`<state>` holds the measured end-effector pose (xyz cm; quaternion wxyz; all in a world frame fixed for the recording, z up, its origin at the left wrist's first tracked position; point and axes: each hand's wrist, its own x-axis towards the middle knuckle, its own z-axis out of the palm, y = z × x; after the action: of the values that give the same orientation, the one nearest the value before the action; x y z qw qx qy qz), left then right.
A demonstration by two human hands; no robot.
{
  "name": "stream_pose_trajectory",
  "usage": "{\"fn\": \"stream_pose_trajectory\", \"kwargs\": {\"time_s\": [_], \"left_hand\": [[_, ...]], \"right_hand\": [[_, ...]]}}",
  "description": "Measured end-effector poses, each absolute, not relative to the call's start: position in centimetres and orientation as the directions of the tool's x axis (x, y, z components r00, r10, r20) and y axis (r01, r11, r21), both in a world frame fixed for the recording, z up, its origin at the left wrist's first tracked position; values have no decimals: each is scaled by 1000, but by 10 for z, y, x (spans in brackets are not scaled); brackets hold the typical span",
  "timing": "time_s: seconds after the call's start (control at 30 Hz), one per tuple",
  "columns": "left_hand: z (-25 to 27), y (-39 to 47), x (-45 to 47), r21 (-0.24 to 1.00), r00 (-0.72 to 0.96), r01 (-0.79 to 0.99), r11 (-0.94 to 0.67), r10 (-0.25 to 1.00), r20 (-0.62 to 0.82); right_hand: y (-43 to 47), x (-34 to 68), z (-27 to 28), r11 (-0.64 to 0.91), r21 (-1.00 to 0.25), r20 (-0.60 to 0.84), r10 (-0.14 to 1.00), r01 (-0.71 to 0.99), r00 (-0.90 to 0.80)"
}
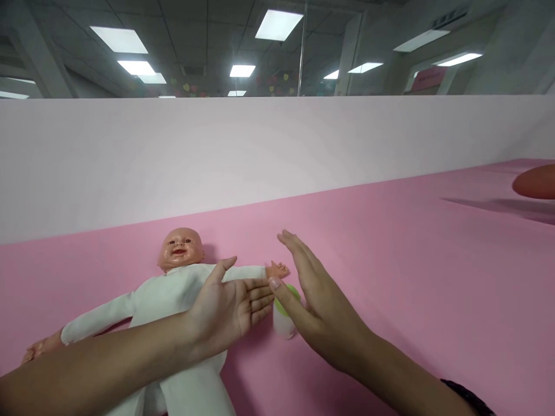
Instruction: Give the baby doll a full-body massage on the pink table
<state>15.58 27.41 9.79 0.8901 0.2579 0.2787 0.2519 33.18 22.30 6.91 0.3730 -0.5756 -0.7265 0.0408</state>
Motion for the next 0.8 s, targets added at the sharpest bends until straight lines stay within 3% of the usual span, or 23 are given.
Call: {"fn": "stream_pose_trajectory", "kwargs": {"time_s": [0.2,0.37,0.53,0.6,0.73,0.8], "left_hand": [[95,276,148,587,733,-332,738,594,-332],[92,281,135,618,749,-285,733,573,-333],[95,287,111,657,704,-322,681,636,-314],[97,288,101,665,666,-370,649,684,-297],[95,279,110,737,626,-389,552,746,-228],[94,267,136,834,590,-332,441,787,-181]], "right_hand": [[229,323,55,350,-383,407,895,855,-184],[228,332,58,368,-425,332,913,827,-236],[237,374,41,46,-391,236,970,919,51],[241,382,39,7,-340,311,945,940,106],[238,339,63,240,-256,669,743,936,-7],[237,296,82,481,-266,671,715,836,-198]]}}
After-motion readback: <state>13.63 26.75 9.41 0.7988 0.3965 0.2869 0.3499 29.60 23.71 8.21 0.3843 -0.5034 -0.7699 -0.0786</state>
